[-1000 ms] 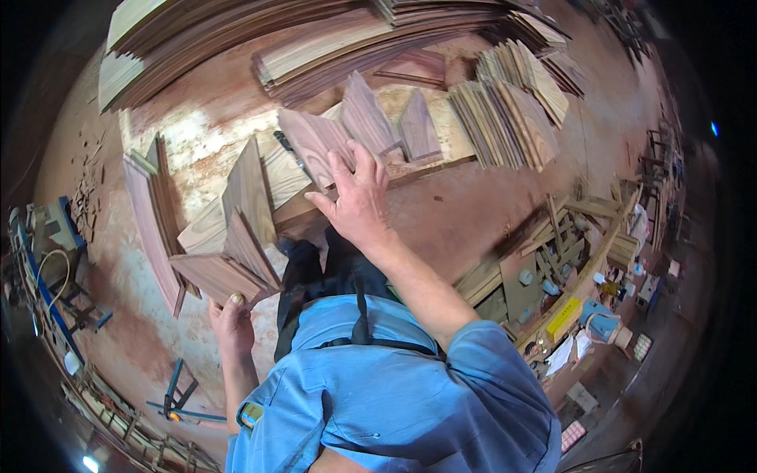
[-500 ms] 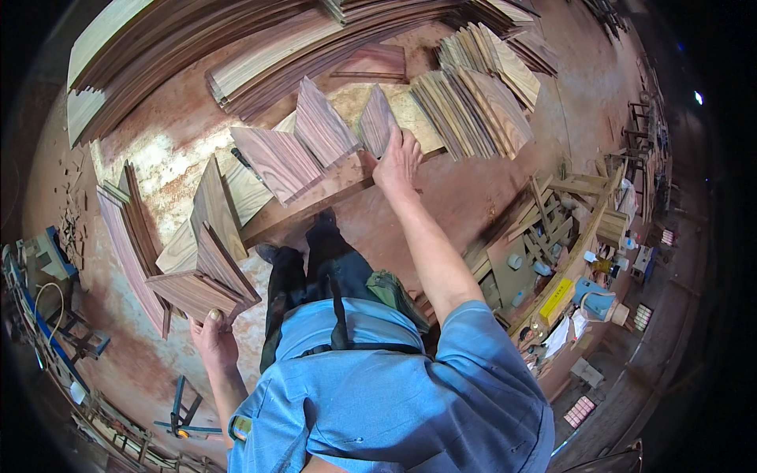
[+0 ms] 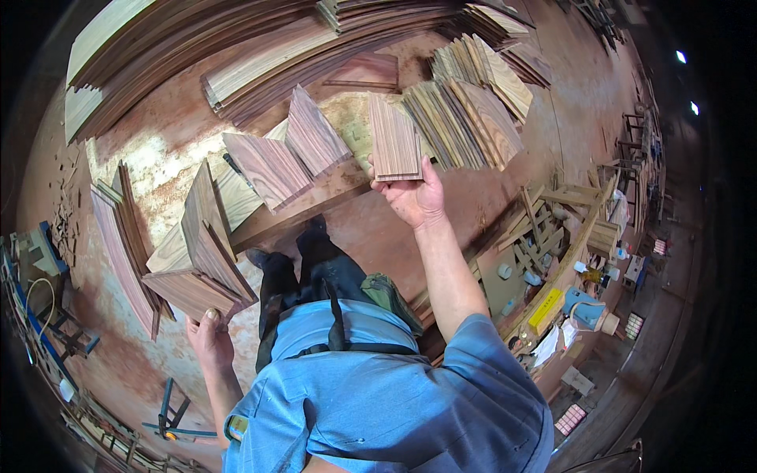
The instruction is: The person assembles small wooden pieces on a workbench, repeatedly measuring with a tape measure and tapping with a hammer to fit them together. The person then applies glue to the edges of additional wood pieces and stacks them.
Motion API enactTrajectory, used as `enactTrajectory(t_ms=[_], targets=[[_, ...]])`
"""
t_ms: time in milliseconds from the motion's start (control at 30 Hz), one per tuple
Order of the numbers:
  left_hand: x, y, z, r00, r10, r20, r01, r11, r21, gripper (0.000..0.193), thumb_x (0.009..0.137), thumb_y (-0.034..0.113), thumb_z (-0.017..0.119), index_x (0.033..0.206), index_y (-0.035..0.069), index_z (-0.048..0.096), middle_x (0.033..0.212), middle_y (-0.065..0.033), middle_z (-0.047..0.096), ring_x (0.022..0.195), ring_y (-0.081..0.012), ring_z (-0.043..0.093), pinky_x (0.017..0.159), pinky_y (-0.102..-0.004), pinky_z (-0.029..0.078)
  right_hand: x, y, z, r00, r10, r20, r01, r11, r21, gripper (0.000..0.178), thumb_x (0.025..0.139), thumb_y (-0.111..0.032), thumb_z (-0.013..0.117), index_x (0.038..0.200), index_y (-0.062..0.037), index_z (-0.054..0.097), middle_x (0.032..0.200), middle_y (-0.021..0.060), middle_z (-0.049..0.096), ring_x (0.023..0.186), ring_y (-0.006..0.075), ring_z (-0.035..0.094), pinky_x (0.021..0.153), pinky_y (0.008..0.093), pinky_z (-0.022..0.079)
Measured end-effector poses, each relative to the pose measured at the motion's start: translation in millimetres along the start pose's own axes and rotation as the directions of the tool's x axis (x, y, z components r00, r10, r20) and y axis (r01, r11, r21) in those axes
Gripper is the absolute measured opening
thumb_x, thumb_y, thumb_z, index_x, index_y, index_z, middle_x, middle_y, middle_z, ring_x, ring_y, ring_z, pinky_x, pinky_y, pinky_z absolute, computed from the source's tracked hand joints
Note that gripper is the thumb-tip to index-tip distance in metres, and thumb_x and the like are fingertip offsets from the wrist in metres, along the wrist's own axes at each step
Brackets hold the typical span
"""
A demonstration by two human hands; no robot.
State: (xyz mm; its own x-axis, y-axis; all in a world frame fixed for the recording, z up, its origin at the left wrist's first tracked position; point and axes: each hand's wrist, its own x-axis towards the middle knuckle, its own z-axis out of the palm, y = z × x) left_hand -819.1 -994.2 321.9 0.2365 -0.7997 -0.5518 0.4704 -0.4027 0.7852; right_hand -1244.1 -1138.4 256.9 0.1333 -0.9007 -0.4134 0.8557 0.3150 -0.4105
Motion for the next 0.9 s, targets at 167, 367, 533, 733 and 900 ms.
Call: enactTrajectory(t_ms=[167, 367, 533, 733, 900], targets=[[-2, 5, 11, 0.999, 0.028, -0.027, -0.027, 0.999, 0.026, 0.044, 0.086, 0.016, 0.069, 0.124, 0.006, 0.049, 0.086, 0.0017, 0.056, 0.070, -0.0071, 0.052, 0.068, -0.0246, 0.048, 4, 5, 14, 0.999, -0.026, 0.029, 0.034, 0.937, -0.348, 0.071, 0.097, -0.053, 0.051, 0.142, 0.0013, 0.043, 0.132, 0.0264, 0.056, 0.111, 0.0373, 0.061, 0.095, 0.0477, 0.050], [-8, 1, -4, 0.999, 0.047, -0.012, -0.047, 0.998, 0.038, 0.045, 0.086, 0.018, 0.069, 0.124, 0.004, 0.049, 0.088, 0.0012, 0.057, 0.068, -0.0065, 0.050, 0.064, -0.0228, 0.044, 12, 16, 45, 0.956, -0.282, 0.079, 0.231, 0.562, -0.794, 0.055, 0.092, -0.021, 0.065, 0.139, 0.0032, 0.046, 0.128, 0.0153, 0.058, 0.114, 0.0243, 0.058, 0.098, 0.0381, 0.047], [-13, 2, 3, 0.995, 0.065, -0.080, -0.064, 0.998, 0.020, 0.043, 0.084, 0.020, 0.071, 0.119, 0.003, 0.051, 0.090, -0.0012, 0.061, 0.070, -0.0083, 0.051, 0.060, -0.0229, 0.039, 18, 39, 63, 0.774, -0.485, 0.407, 0.285, -0.308, -0.908, 0.067, 0.077, -0.021, 0.078, 0.132, 0.0051, 0.050, 0.127, 0.0225, 0.050, 0.118, 0.0354, 0.049, 0.102, 0.0431, 0.041], [-16, 4, 14, 0.992, 0.066, -0.110, -0.067, 0.998, -0.007, 0.040, 0.084, 0.019, 0.071, 0.116, 0.004, 0.052, 0.089, -0.0012, 0.060, 0.070, -0.0087, 0.052, 0.061, -0.0232, 0.039, 26, 64, 81, 0.756, -0.442, 0.483, 0.235, -0.505, -0.830, 0.071, 0.075, -0.027, 0.081, 0.131, 0.0032, 0.050, 0.129, 0.0267, 0.043, 0.118, 0.0425, 0.044, 0.101, 0.0491, 0.039], [-17, 1, 9, 0.995, 0.067, -0.078, -0.069, 0.998, -0.012, 0.039, 0.085, 0.019, 0.070, 0.115, 0.004, 0.052, 0.088, -0.0010, 0.060, 0.070, -0.0086, 0.052, 0.061, -0.0234, 0.038, 31, 74, 91, 0.771, -0.411, 0.486, 0.227, -0.535, -0.814, 0.069, 0.076, -0.029, 0.080, 0.130, 0.0032, 0.051, 0.129, 0.0270, 0.043, 0.118, 0.0424, 0.043, 0.102, 0.0493, 0.038]])
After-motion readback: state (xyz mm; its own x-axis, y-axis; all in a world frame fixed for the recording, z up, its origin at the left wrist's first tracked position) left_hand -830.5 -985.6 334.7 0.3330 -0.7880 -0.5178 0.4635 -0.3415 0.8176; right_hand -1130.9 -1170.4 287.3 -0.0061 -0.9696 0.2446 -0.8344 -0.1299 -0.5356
